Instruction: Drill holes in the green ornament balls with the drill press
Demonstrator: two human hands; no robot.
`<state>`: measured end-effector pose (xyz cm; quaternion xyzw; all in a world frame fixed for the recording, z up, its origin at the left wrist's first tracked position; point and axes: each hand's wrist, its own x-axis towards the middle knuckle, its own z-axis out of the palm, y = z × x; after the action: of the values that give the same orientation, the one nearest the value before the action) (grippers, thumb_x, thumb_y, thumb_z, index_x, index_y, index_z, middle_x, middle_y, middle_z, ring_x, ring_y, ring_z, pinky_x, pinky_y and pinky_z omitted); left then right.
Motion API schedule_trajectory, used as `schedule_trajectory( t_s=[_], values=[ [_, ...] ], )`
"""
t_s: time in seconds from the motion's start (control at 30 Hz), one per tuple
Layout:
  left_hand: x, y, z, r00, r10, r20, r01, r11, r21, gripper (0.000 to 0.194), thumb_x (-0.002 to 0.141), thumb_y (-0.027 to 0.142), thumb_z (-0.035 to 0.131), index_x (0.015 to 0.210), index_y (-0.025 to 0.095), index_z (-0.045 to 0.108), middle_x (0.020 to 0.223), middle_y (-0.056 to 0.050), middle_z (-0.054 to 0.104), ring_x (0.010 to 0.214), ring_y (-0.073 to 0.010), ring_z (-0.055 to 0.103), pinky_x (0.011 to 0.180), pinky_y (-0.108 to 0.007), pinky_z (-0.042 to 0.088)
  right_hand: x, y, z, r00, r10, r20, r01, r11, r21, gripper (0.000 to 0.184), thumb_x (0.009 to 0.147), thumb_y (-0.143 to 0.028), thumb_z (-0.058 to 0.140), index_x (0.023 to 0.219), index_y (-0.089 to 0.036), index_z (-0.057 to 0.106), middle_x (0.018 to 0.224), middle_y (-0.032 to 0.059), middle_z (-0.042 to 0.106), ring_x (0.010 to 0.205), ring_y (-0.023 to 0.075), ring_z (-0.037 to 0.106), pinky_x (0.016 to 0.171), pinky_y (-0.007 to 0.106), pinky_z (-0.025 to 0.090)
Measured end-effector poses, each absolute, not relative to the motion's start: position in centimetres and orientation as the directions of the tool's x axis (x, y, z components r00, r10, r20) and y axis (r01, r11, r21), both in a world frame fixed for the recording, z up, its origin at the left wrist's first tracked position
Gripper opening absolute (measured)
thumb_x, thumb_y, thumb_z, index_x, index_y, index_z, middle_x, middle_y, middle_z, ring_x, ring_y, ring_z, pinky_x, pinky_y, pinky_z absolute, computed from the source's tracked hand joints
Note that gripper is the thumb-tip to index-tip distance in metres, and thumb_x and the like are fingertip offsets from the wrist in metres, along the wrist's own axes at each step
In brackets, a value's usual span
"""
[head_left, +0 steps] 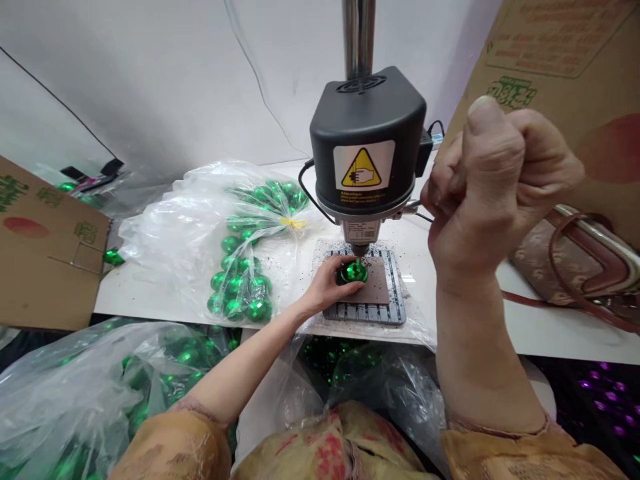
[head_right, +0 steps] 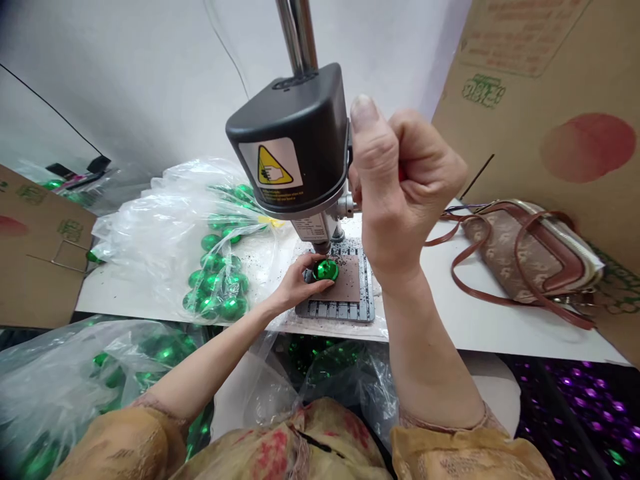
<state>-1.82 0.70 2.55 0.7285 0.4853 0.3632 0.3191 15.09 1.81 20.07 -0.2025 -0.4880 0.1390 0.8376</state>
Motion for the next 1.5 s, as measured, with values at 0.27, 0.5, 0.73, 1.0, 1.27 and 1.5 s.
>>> schedule_trajectory(
  t_s=[0.27, 0.5, 0.73, 1.0, 1.27, 1.5],
  values=[
    [0.3, -0.4, 1.2, 0.102, 0.966, 0.238, 0.389, -0.259, 0.884, 0.051, 0.072, 0.035, 0.083, 0.114, 0.019, 0.058, 0.11, -0.008, 0.066, 0.103, -0.024, 0.063, 0.091, -0.039, 0.052, 15.2, 1.9, 20.0, 0.467, 0.423, 0.776, -0.028, 0.885, -0.465, 0.042, 0.087, -0.022, 0.055, 0.054, -0.02, 0.03, 0.044, -0.0067, 0.03, 0.04, 0.0034, 0.031, 0.044, 0.024, 0.022],
    [0.0, -0.3, 0.9, 0.131, 0.957, 0.26, 0.342, -0.29, 0.894, 0.051, 0.073, 0.038, 0.082, 0.113, 0.019, 0.058, 0.111, -0.008, 0.067, 0.105, -0.0239, 0.064, 0.094, -0.039, 0.051, 15.0, 1.5, 19.0, 0.503, 0.367, 0.783, 0.053, 0.891, -0.452, 0.046, 0.087, -0.025, 0.057, 0.054, -0.02, 0.025, 0.045, -0.0058, 0.029, 0.04, 0.0061, 0.029, 0.044, 0.028, 0.021],
    [-0.1, -0.2, 0.7, 0.147, 0.955, 0.257, 0.347, -0.293, 0.891, 0.051, 0.074, 0.039, 0.082, 0.114, 0.02, 0.058, 0.112, -0.008, 0.067, 0.106, -0.0242, 0.063, 0.095, -0.04, 0.05, 15.7, -0.2, 16.0, 0.428, 0.388, 0.816, 0.066, 0.887, -0.456, 0.05, 0.087, -0.028, 0.056, 0.053, -0.018, 0.019, 0.047, -0.0042, 0.028, 0.042, 0.0045, 0.025, 0.045, 0.028, 0.018],
    [-0.3, -0.2, 0.6, 0.174, 0.95, 0.258, 0.347, -0.304, 0.887, 0.052, 0.075, 0.04, 0.081, 0.116, 0.02, 0.057, 0.114, -0.008, 0.065, 0.108, -0.0251, 0.062, 0.095, -0.04, 0.049, 15.9, 0.0, 14.6, 0.417, 0.326, 0.849, 0.082, 0.916, -0.392, 0.05, 0.085, -0.021, 0.054, 0.053, -0.017, 0.015, 0.047, -0.0048, 0.021, 0.042, 0.0035, 0.021, 0.043, 0.027, 0.021],
    [-0.3, -0.2, 0.4, 0.158, 0.954, 0.256, 0.344, -0.297, 0.891, 0.051, 0.075, 0.041, 0.081, 0.115, 0.021, 0.057, 0.114, -0.008, 0.065, 0.109, -0.0252, 0.061, 0.097, -0.041, 0.048, 16.0, 0.5, 13.6, 0.353, 0.089, 0.931, 0.148, 0.978, -0.15, 0.042, 0.08, -0.009, 0.05, 0.063, -0.018, 0.012, 0.049, -0.006, 0.023, 0.041, 0.0028, 0.022, 0.041, 0.024, 0.028],
    [-0.2, -0.2, 0.4, 0.147, 0.957, 0.25, 0.322, -0.285, 0.903, 0.051, 0.074, 0.041, 0.081, 0.115, 0.021, 0.056, 0.114, -0.008, 0.065, 0.108, -0.0244, 0.061, 0.097, -0.041, 0.049, 16.1, 1.3, 12.8, 0.355, 0.005, 0.935, 0.138, 0.989, -0.058, 0.04, 0.077, -0.006, 0.049, 0.062, -0.019, 0.014, 0.05, -0.006, 0.024, 0.04, 0.003, 0.021, 0.039, 0.024, 0.023]
  ],
)
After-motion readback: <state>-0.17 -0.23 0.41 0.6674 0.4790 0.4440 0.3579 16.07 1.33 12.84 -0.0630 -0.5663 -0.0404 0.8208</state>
